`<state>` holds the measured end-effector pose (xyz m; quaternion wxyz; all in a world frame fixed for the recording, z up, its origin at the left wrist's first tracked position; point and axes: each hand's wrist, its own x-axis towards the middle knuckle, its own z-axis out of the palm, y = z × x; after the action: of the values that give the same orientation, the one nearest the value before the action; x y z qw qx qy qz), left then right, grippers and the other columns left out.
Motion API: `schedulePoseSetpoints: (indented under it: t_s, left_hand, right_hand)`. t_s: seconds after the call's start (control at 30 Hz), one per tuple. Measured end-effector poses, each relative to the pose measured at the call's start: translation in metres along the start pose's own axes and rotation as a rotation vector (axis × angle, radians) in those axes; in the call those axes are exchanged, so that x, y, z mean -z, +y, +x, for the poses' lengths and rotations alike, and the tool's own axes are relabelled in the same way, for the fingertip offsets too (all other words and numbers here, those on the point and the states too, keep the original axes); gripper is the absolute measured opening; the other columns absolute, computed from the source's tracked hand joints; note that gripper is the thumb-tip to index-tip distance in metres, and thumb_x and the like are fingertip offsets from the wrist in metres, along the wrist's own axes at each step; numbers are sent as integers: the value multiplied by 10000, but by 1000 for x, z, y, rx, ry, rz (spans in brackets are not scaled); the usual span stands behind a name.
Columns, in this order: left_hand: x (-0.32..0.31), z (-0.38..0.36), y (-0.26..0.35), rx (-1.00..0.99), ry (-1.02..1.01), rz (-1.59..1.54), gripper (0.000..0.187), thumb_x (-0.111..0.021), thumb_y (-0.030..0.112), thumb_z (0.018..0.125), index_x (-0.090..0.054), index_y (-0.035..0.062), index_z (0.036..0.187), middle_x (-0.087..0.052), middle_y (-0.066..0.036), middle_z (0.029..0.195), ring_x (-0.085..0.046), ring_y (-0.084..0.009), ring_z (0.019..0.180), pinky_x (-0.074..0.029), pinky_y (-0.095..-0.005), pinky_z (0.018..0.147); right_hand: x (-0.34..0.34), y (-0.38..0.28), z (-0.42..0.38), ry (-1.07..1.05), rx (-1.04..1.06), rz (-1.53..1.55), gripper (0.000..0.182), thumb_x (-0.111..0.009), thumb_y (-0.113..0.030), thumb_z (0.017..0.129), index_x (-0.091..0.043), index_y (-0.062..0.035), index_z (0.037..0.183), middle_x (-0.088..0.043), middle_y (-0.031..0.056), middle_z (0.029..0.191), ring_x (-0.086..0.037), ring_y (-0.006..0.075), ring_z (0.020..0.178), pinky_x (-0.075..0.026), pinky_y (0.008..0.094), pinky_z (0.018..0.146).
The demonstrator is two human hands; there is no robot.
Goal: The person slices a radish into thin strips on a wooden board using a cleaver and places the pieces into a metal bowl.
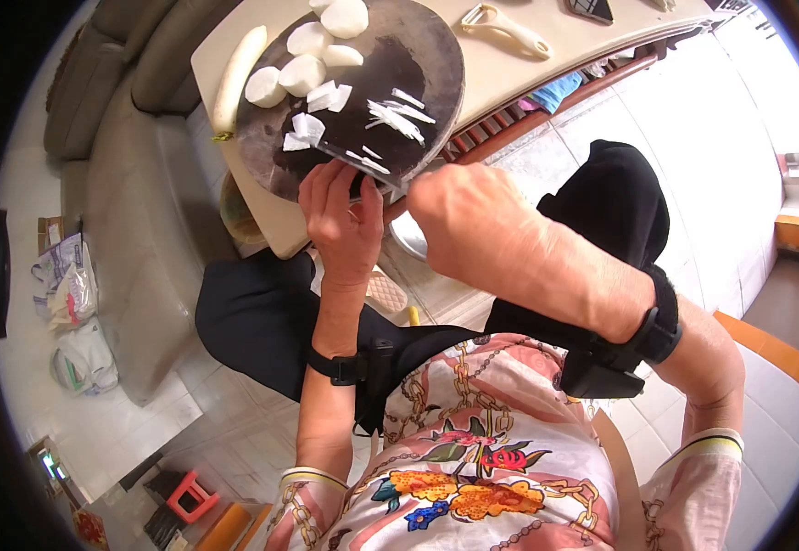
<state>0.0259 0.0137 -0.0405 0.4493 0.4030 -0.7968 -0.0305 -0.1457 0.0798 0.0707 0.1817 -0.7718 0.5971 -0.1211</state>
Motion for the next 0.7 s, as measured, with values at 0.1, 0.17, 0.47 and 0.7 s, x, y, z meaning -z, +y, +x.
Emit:
schedulePoseSetpoints:
  t_s: [0.1,0.17,0.47,0.7]
  left_hand:
    - [4,3,3,-34,-7,38,217,-666,32,765,-652,-27,974,-635,-148,1026,-571,-347,971,-467,-434,843]
    - [4,5,4,-14,-39,18,234,-660,25,766,-652,-22,995,-620,-150,1033,-567,-347,962,-464,-439,836]
    - [5,3,7,37,-70,-10,249,-679,18,770,-655,5,1017,-608,-118,1069,-544,-330,1019,-435,-433,877]
    - [6,6,8,93,-39,-59,208,-674,8,779,-677,-3,987,-625,-138,1049,-576,-318,980,-484,-399,837]
  right_hand:
    - [13,4,-1,-99,-75,167,97,-598,-23,656,-606,69,686,-609,266,692,-635,425,693,-524,460,638]
    - [17,8,-3,-52,-98,192,90,-588,-15,667,-601,72,682,-609,269,697,-632,430,700,-520,464,638]
    - [11,20,-26,87,-11,221,157,-579,-37,817,-533,57,699,-516,234,555,-570,434,593,-454,448,530]
    - [17,23,-30,-67,-155,278,75,-582,-22,706,-572,46,735,-591,245,652,-619,424,663,-498,468,608]
